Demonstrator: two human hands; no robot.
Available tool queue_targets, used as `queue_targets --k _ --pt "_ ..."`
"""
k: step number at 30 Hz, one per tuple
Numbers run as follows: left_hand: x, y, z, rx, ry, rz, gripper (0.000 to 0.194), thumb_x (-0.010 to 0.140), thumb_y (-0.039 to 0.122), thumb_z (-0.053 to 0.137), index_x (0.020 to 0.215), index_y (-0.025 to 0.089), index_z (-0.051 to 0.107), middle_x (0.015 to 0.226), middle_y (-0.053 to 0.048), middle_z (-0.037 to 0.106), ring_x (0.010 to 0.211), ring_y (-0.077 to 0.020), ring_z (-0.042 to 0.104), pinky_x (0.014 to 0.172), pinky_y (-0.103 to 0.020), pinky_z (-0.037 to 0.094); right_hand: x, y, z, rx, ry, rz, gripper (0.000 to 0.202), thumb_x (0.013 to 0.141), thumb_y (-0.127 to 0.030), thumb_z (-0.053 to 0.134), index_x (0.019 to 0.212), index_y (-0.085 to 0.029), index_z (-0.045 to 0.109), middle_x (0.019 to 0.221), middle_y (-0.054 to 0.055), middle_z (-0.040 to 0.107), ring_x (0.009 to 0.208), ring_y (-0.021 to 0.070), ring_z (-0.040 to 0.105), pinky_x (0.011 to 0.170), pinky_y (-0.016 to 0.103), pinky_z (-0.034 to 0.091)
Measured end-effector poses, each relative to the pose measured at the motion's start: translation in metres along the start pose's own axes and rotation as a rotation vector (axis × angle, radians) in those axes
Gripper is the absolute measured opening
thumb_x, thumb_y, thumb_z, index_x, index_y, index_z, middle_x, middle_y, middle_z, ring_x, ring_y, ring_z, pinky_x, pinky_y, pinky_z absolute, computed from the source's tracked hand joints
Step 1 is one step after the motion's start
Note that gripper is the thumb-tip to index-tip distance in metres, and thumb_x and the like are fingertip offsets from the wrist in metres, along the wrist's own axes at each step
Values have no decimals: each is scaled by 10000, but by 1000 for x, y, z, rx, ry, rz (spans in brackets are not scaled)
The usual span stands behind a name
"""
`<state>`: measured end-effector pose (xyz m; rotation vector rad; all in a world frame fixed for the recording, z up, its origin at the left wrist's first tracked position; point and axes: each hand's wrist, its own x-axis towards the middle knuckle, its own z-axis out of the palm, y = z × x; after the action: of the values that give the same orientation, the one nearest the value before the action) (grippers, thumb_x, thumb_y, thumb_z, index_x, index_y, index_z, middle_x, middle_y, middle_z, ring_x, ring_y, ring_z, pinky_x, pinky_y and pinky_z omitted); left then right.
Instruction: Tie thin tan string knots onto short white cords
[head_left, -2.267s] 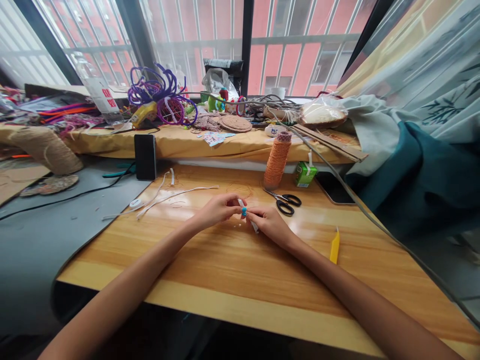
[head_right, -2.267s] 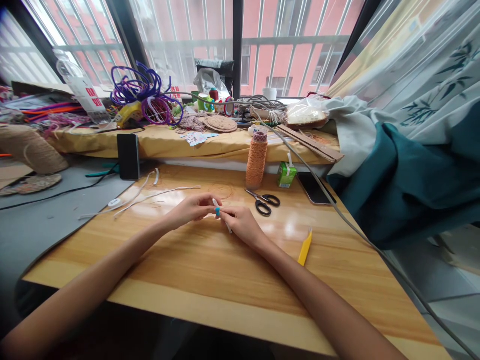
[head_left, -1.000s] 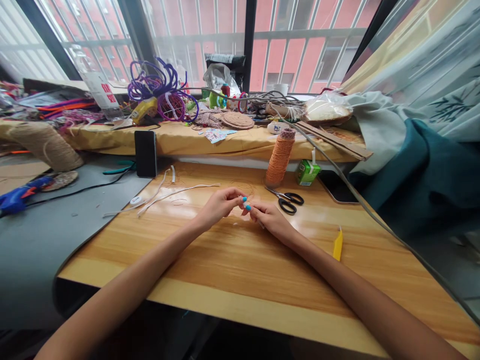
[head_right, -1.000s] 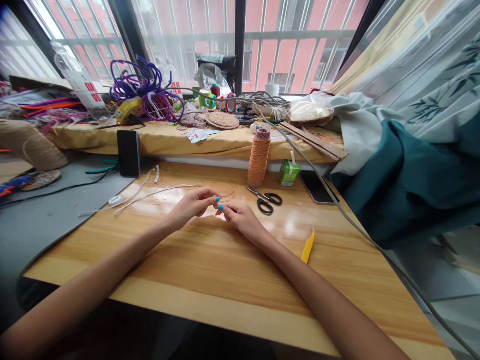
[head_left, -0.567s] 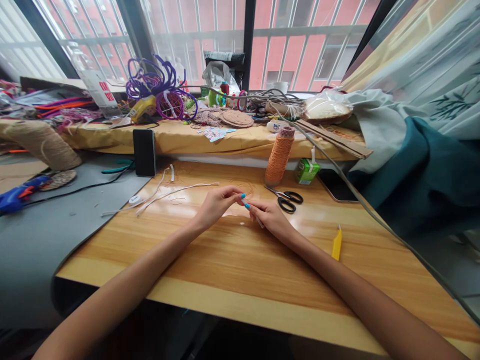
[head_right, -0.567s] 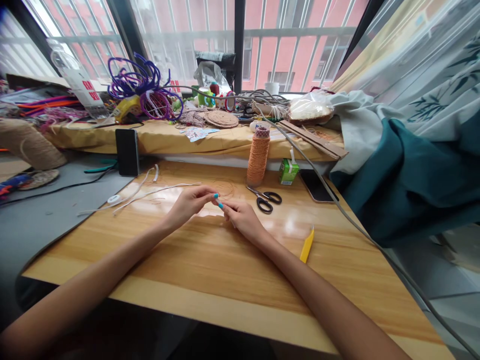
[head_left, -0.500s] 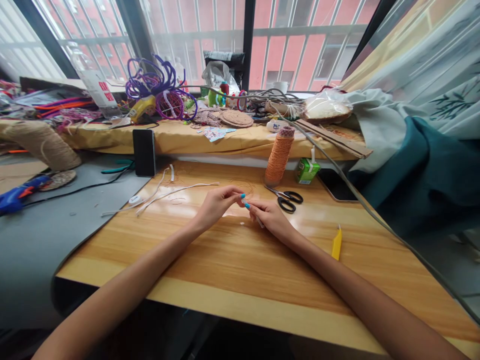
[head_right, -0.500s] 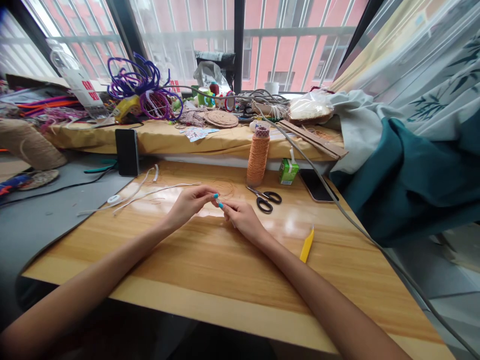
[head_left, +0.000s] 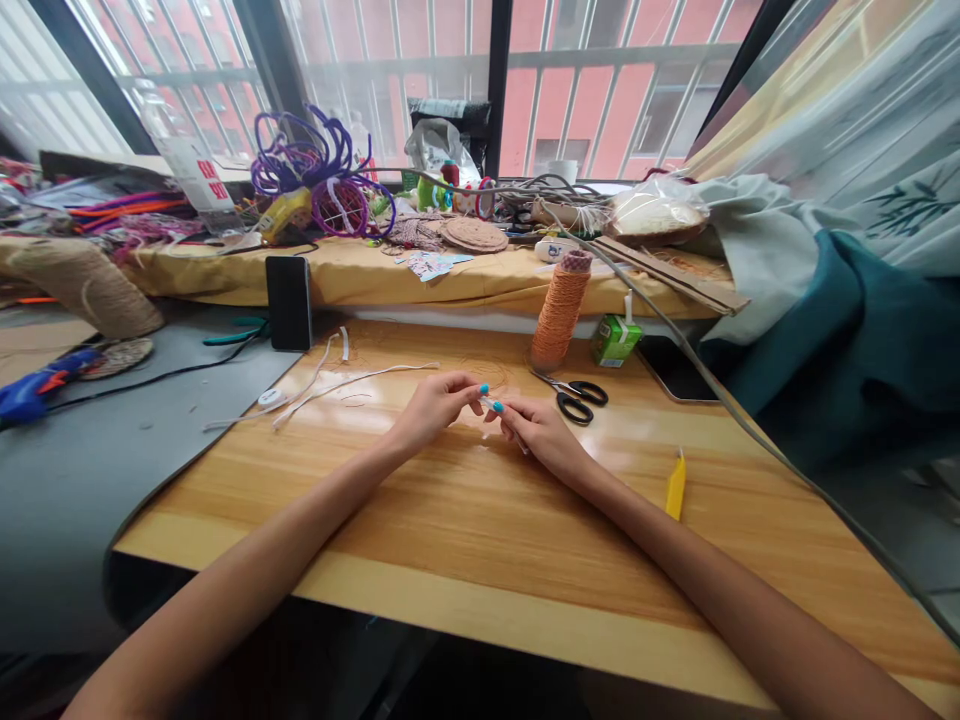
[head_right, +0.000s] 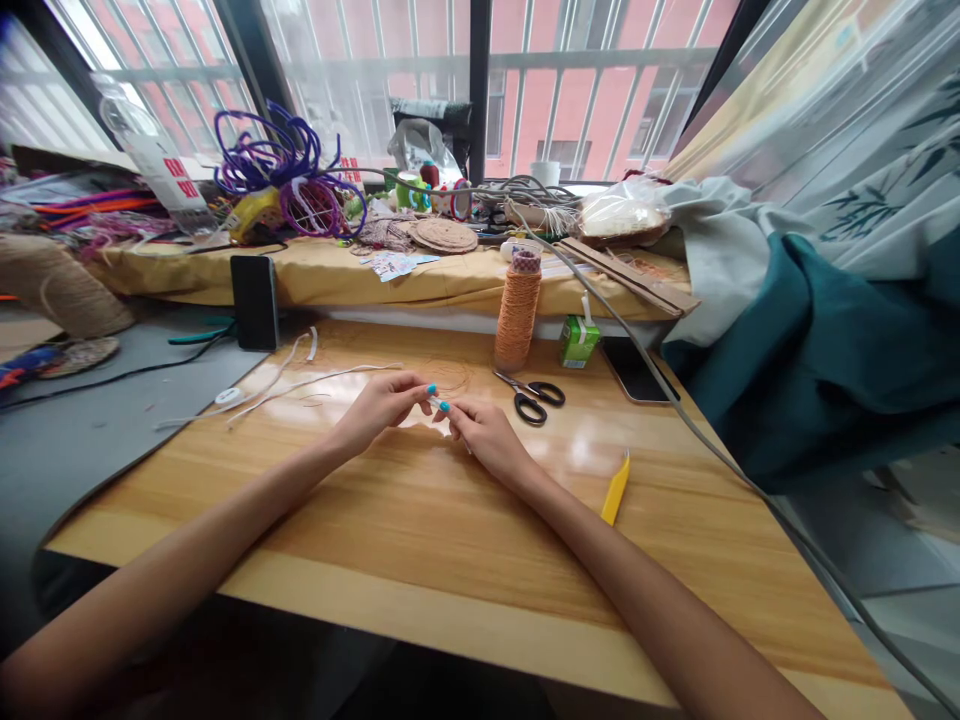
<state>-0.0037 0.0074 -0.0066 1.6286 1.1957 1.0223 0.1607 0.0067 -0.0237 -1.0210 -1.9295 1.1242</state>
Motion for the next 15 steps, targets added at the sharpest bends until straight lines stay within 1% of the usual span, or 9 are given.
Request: queue_targets --k 2,5,7,9,11,13,15 --pt "0 1 0 -12 3 -6 270 717 381 493 638 126 539 525 32 496 383 -31 296 364 -167 218 -1 0 0 -22 -19 -12 299 811 -348 379 771 -140 589 537 -34 428 442 62 356 449 196 275" --pt "-1 1 -1 47 38 24 266 711 376 502 631 128 550 522 34 491 400 -34 301 387 -169 233 -2 -2 1 -92 -39 -64 306 821 -341 363 764 -150 595 547 -28 450 465 68 373 475 198 288" --pt "-1 1 -1 103 42 48 258 714 368 499 637 130 564 545 29 508 420 -38 317 409 -170 249 -2 -3 2 -152 -37 -118 284 818 -326 377 760 -156 597 577 -19 486 497 76 396 494 200 299" --pt "-1 2 -2 143 39 61 257 718 364 494 643 132 576 557 27 516 438 -41 331 427 -171 259 -3 -5 3 -211 -24 -172 237 802 -309 416 801 -162 602 634 -7 536 536 87 425 513 203 314" --pt "-1 2 -2 166 39 64 261 717 366 493 644 133 583 554 28 512 449 -44 341 438 -171 265 -4 -5 4 -259 14 -205 216 786 -298 449 869 -168 600 698 8 576 567 96 451 529 207 331" --pt "-1 2 -2 173 31 61 272 715 376 494 637 132 583 539 29 503 452 -46 343 442 -171 267 -5 -5 5 -296 75 -212 236 785 -302 455 926 -171 590 753 23 601 591 105 475 546 213 348" --pt "-1 2 -1 170 11 52 285 716 383 490 624 129 579 530 29 500 450 -44 340 441 -171 267 -6 -5 6 -333 129 -217 248 790 -306 448 947 -173 587 784 34 613 617 113 495 563 218 360"
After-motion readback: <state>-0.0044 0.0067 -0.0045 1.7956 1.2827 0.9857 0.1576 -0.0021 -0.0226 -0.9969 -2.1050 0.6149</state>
